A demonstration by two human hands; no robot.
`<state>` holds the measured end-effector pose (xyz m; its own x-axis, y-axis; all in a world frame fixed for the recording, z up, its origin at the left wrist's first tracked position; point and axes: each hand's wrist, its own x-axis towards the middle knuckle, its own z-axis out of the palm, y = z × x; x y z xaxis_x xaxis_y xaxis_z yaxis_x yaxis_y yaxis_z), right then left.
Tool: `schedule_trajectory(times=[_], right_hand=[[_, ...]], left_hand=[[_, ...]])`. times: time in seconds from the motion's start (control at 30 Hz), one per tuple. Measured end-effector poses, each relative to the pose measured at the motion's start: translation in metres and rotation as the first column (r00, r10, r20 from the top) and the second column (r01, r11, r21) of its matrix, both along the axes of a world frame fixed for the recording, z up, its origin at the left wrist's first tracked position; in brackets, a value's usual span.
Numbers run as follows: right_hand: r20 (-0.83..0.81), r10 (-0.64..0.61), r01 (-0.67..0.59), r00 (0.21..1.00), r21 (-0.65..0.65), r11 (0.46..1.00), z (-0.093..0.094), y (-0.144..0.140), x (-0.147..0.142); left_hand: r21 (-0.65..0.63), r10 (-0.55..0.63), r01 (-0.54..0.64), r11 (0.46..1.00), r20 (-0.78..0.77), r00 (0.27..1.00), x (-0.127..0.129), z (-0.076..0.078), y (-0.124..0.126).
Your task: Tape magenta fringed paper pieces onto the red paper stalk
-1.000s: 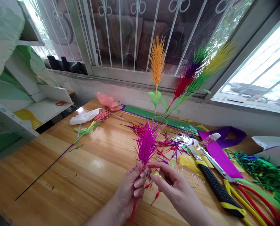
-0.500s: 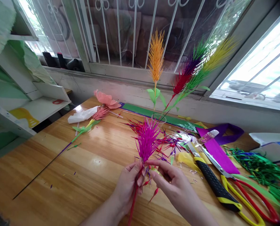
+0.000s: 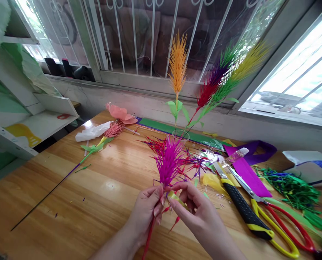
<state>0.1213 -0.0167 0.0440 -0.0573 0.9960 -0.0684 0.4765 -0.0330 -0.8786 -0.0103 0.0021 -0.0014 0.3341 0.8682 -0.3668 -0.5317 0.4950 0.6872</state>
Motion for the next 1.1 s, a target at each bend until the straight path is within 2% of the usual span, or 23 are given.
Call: schedule_trajectory(times=[0.13, 0.27, 0.4, 0.63, 0.87, 1.1], right_hand=[[-0.134, -0.026, 0.031, 0.991, 0.036, 0.999, -0.002, -0.004, 0.000], [-0.207, -0.076, 0.088, 0.975, 0.049, 0.995, -0.001, -0.005, -0.005], [-0.222, -0.072, 0.078, 0.972, 0.019, 0.997, -0.001, -0.006, -0.007], [-0.184, -0.064, 0.075, 0.981, 0.053, 0.996, -0.004, -0.007, -0.004], [-0.089, -0.022, 0.043, 0.996, 0.241, 0.970, -0.007, -0.010, -0.003], [-0.071, 0.004, 0.017, 0.997, 0.294, 0.956, -0.012, -0.011, -0.004]], left_hand=[[-0.074, -0.024, 0.040, 0.996, 0.198, 0.980, -0.004, 0.000, 0.003], [-0.039, -0.131, 0.149, 0.988, 0.287, 0.949, -0.007, 0.000, 0.004], [-0.038, -0.109, 0.119, 0.992, 0.213, 0.971, -0.005, 0.001, 0.004], [-0.013, 0.087, -0.086, 0.996, 0.035, 0.996, 0.000, 0.001, 0.006], [0.001, -0.007, 0.007, 1.000, 0.068, 0.998, -0.004, 0.003, 0.004], [-0.030, 0.032, -0.028, 0.999, 0.133, 0.991, -0.006, 0.004, 0.004]])
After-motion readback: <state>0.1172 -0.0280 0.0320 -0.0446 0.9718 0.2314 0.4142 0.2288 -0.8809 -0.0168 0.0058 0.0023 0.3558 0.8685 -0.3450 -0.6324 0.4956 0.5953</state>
